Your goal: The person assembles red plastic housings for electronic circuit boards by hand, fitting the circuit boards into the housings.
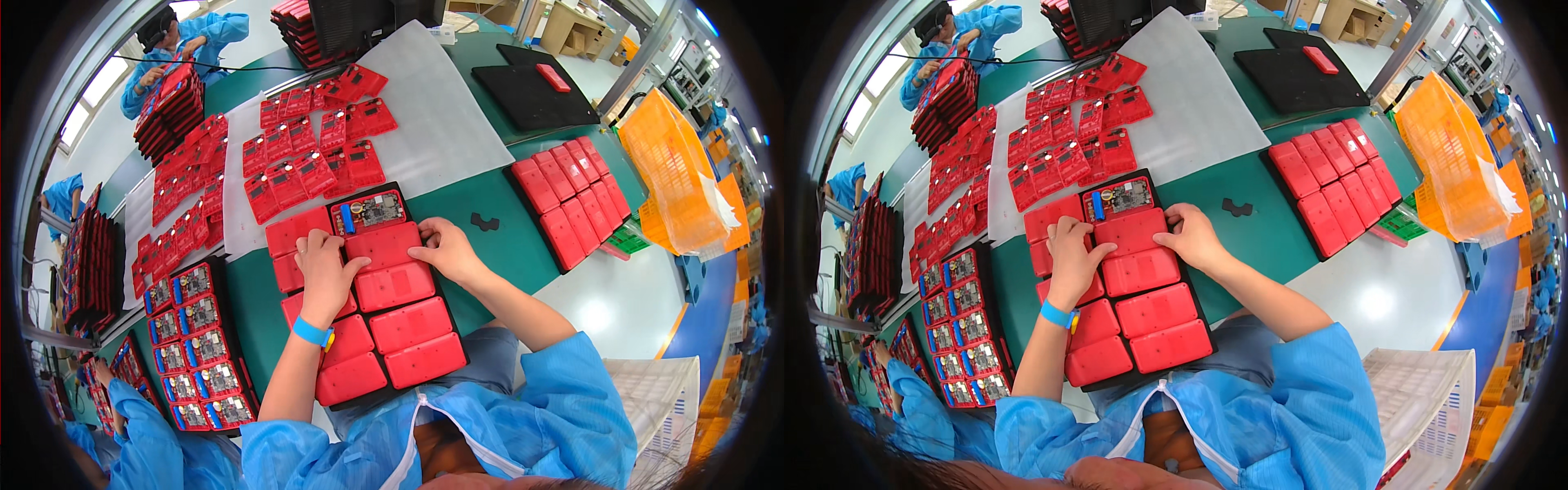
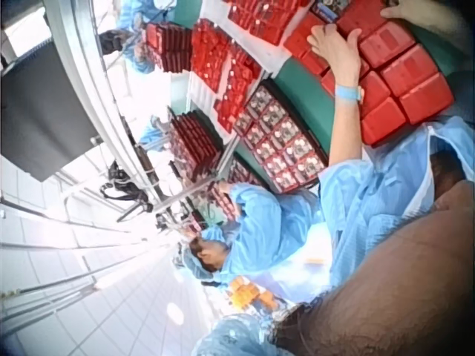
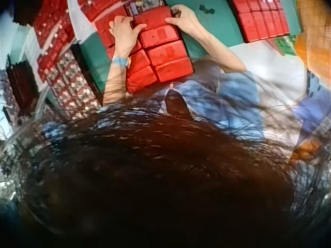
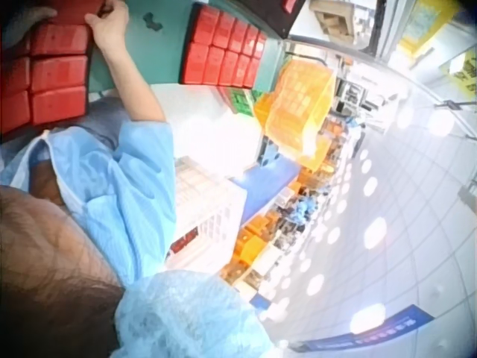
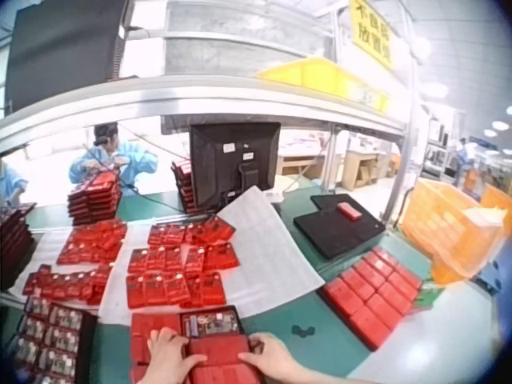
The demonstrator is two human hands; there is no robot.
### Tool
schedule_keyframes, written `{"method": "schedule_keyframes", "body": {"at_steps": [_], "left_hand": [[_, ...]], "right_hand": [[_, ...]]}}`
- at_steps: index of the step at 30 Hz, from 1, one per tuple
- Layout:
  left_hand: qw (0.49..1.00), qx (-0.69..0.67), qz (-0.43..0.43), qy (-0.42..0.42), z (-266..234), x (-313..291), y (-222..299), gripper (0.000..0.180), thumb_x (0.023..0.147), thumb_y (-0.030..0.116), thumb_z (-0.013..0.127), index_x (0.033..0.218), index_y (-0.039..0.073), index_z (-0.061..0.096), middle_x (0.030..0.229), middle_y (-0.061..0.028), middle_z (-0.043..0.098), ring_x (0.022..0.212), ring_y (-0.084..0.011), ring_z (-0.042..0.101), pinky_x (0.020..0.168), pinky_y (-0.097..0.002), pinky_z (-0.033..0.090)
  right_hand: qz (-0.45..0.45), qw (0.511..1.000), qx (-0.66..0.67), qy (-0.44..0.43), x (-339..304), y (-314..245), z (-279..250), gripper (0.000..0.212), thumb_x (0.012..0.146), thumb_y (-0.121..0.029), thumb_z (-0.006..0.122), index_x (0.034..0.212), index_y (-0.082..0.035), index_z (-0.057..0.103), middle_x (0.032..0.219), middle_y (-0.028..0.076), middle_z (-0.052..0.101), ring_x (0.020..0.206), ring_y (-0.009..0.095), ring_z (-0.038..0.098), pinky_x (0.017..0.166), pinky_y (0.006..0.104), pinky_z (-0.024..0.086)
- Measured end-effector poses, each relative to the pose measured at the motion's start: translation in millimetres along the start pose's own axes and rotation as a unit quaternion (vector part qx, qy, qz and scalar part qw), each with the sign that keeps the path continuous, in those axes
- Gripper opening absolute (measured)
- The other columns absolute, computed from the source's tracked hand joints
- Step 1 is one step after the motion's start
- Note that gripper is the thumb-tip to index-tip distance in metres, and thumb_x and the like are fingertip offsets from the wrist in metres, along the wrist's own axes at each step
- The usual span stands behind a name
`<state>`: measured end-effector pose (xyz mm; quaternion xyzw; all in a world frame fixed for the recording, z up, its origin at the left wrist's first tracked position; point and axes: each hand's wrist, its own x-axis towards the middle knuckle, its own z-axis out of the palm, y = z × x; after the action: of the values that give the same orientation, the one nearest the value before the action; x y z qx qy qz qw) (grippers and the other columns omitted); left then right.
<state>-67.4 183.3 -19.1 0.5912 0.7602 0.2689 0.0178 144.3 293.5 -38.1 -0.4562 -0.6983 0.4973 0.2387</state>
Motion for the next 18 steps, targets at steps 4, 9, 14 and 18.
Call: {"method": "schedule_keyframes", "body": {"at_steps": [4,9,14,18], "left_hand": [[0.995,-0.09,-0.039,-0.005,1.7,-4.9,-0.4,0.048,0.071,0.021,0.09,0.107,0.001,0.065,0.113,-0.0123,0.061,0.111,-0.0349,0.05,0.098,-0.0471,0.042],[0.984,-0.164,-0.066,-0.025,-2.9,-8.2,-0.9,0.051,0.072,0.019,0.089,0.112,0.002,0.062,0.104,-0.0131,0.063,0.102,-0.0337,0.055,0.091,-0.0464,0.044],[0.983,-0.175,-0.039,0.023,-12.2,-14.2,4.6,0.047,0.074,0.01,0.086,0.115,0.001,0.065,0.097,-0.0126,0.068,0.094,-0.0281,0.062,0.085,-0.0372,0.051],[0.972,-0.23,0.046,-0.019,-18.9,-14.4,-9.4,0.035,0.079,0.004,0.08,0.113,0.0,0.07,0.097,-0.014,0.069,0.098,-0.0288,0.062,0.087,-0.0377,0.051]], "right_hand": [[0.059,0.993,0.09,-0.051,5.0,5.7,-7.3,0.046,0.08,-0.011,0.081,0.118,0.005,0.059,0.104,0.012,0.065,0.076,0.015,0.062,0.073,0.0331,0.053],[-0.026,0.99,0.136,0.003,0.0,-4.3,-0.7,0.043,0.081,-0.007,0.08,0.118,0.003,0.061,0.1,0.011,0.065,0.075,0.014,0.062,0.072,0.0324,0.053],[-0.153,0.988,0.012,-0.024,-7.7,-6.1,-9.5,0.04,0.082,-0.004,0.077,0.121,-0.004,0.068,0.098,0.01,0.065,0.077,0.017,0.061,0.074,0.0321,0.052],[-0.159,0.987,0.004,-0.025,-17.9,-14.5,-9.9,0.035,0.086,-0.005,0.074,0.121,-0.005,0.069,0.095,0.01,0.066,0.078,0.019,0.062,0.075,0.0322,0.052]]}}
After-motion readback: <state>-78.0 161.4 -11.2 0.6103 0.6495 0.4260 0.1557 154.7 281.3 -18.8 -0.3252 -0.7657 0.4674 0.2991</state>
